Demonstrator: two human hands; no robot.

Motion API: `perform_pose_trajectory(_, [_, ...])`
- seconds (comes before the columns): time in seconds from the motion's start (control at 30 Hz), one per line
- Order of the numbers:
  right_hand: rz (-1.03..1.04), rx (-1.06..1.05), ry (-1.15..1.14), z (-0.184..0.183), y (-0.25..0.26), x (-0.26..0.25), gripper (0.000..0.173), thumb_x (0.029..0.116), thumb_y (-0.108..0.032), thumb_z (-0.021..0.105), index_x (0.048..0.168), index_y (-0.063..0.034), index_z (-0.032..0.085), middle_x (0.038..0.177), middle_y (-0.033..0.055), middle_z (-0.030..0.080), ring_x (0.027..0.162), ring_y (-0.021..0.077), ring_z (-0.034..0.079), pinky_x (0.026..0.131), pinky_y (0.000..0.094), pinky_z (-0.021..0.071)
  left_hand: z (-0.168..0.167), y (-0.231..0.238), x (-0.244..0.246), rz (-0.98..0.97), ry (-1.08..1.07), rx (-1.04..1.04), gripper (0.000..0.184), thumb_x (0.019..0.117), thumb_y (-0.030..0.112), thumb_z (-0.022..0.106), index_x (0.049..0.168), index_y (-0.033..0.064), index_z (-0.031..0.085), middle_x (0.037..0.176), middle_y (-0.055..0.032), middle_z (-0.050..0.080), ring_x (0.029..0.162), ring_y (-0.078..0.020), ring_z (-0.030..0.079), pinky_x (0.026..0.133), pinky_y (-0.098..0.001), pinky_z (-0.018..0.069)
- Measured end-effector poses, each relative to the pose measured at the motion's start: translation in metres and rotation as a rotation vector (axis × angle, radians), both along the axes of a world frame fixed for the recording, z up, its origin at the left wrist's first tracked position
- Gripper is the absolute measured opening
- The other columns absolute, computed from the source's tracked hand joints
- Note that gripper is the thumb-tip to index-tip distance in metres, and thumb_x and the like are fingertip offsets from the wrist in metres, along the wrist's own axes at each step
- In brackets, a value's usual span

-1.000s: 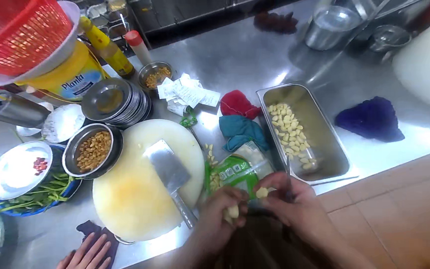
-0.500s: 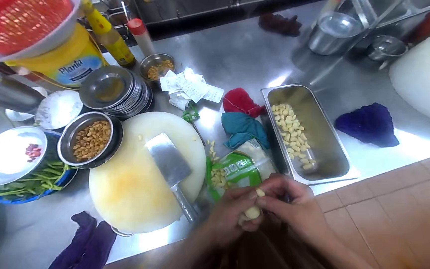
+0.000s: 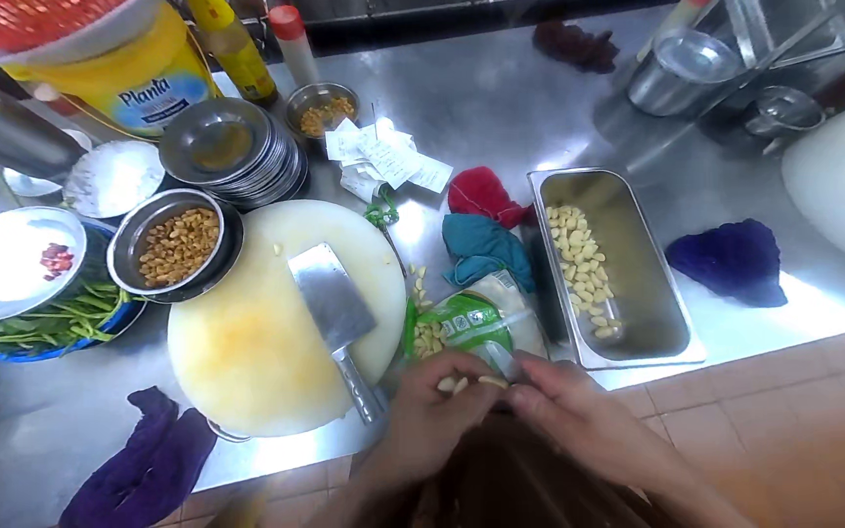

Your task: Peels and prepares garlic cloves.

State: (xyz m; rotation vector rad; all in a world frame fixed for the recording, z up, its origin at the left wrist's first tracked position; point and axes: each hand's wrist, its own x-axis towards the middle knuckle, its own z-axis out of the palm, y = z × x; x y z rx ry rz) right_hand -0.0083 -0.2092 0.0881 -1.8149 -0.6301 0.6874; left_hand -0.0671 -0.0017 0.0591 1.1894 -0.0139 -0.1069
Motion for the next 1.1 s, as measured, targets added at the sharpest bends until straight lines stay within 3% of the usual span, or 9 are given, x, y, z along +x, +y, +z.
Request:
perform_pose_trajectory(0.13, [0.002, 0.046, -0.165, -0.001, 0.009, -0.001, 0.043, 0.1060, -0.050, 0.050, 0.097, -0.0098, 0.062, 0.069, -0.0037, 0.055, 0.060, 0.0001, 0.052, 0.053, 0.0182, 0.0447, 0.003, 0.002, -0.002, -0.008, -0.098, 0.016, 0.011, 0.0979, 0.013, 0.068, 0.106, 0.0063, 0.073, 0.084, 0.0025, 0.069, 0.063, 0.0011, 0.058, 0.055, -0.0156, 0.0487])
perform_pose_trajectory(0.37, [0.003, 0.094, -0.213, -0.003, 0.011, -0.006, 0.044, 0.1046, -0.051, 0.052, 0.094, -0.0091, 0.060, 0.068, -0.0030, 0.053, 0.059, -0.0007, 0.051, 0.053, 0.0163, 0.0428, 0.000, 0.008, -0.005, -0.024, -0.237, 0.076, 0.017, 0.0998, 0.020, 0.067, 0.107, 0.0056, 0.073, 0.092, 0.0009, 0.071, 0.075, 0.0007, 0.062, 0.066, -0.0168, 0.0536])
perform_pose_trajectory(0.5, [-0.028, 0.126, -0.224, -0.007, 0.012, -0.010, 0.047, 0.1058, -0.053, 0.047, 0.093, -0.0096, 0.061, 0.068, -0.0038, 0.053, 0.059, -0.0009, 0.051, 0.052, 0.0170, 0.0432, 0.005, 0.006, -0.003, -0.010, -0.235, 0.088, 0.015, 0.0990, 0.019, 0.068, 0.105, 0.0067, 0.074, 0.088, 0.0019, 0.070, 0.071, 0.0013, 0.061, 0.062, -0.0163, 0.0521])
perform_pose_trajectory(0.57, [-0.080, 0.148, -0.191, -0.005, 0.012, -0.011, 0.045, 0.1048, -0.054, 0.049, 0.092, -0.0131, 0.061, 0.067, -0.0066, 0.053, 0.058, -0.0029, 0.051, 0.051, 0.0157, 0.0433, 0.012, 0.007, 0.001, -0.020, -0.250, 0.123, 0.014, 0.0987, 0.019, 0.068, 0.105, 0.0081, 0.075, 0.089, 0.0019, 0.071, 0.073, 0.0005, 0.063, 0.066, -0.0172, 0.0545])
perform_pose_trajectory(0.67, [-0.120, 0.232, -0.111, 0.002, 0.012, -0.012, 0.040, 0.1058, -0.052, 0.049, 0.092, -0.0169, 0.060, 0.063, -0.0086, 0.048, 0.053, -0.0038, 0.047, 0.048, 0.0144, 0.0409, 0.025, 0.005, 0.011, -0.022, -0.254, 0.166, 0.013, 0.0972, 0.020, 0.070, 0.101, 0.0084, 0.076, 0.087, 0.0013, 0.070, 0.070, -0.0004, 0.062, 0.062, -0.0176, 0.0538])
perform_pose_trajectory(0.9, [-0.261, 0.262, -0.243, 0.026, 0.011, -0.005, 0.039, 0.1080, -0.050, 0.043, 0.086, -0.0214, 0.055, 0.057, -0.0113, 0.043, 0.045, -0.0043, 0.042, 0.040, 0.0134, 0.0365, 0.060, -0.006, 0.039, -0.068, -0.348, 0.180, 0.008, 0.0938, 0.006, 0.069, 0.101, 0.0041, 0.072, 0.082, -0.0004, 0.067, 0.064, -0.0023, 0.059, 0.056, -0.0172, 0.0522])
perform_pose_trajectory(0.97, [-0.311, 0.321, -0.158, 0.027, 0.013, -0.005, 0.040, 0.1082, -0.050, 0.043, 0.084, -0.0216, 0.056, 0.055, -0.0103, 0.042, 0.043, -0.0027, 0.041, 0.038, 0.0142, 0.0365, 0.063, -0.012, 0.046, -0.056, -0.390, 0.193, 0.009, 0.0936, 0.003, 0.067, 0.101, 0.0009, 0.071, 0.083, -0.0019, 0.066, 0.064, -0.0032, 0.058, 0.056, -0.0177, 0.0520])
perform_pose_trajectory(1.1, [-0.365, 0.599, 0.409, 0.012, 0.015, -0.016, 0.052, 0.1015, -0.063, 0.048, 0.075, -0.0186, 0.056, 0.052, -0.0072, 0.038, 0.038, -0.0019, 0.035, 0.035, 0.0141, 0.0320, 0.049, -0.023, 0.049, 0.016, -0.437, 0.254, 0.011, 0.0959, 0.007, 0.067, 0.103, -0.0007, 0.071, 0.087, -0.0032, 0.066, 0.066, -0.0048, 0.060, 0.058, -0.0190, 0.0542])
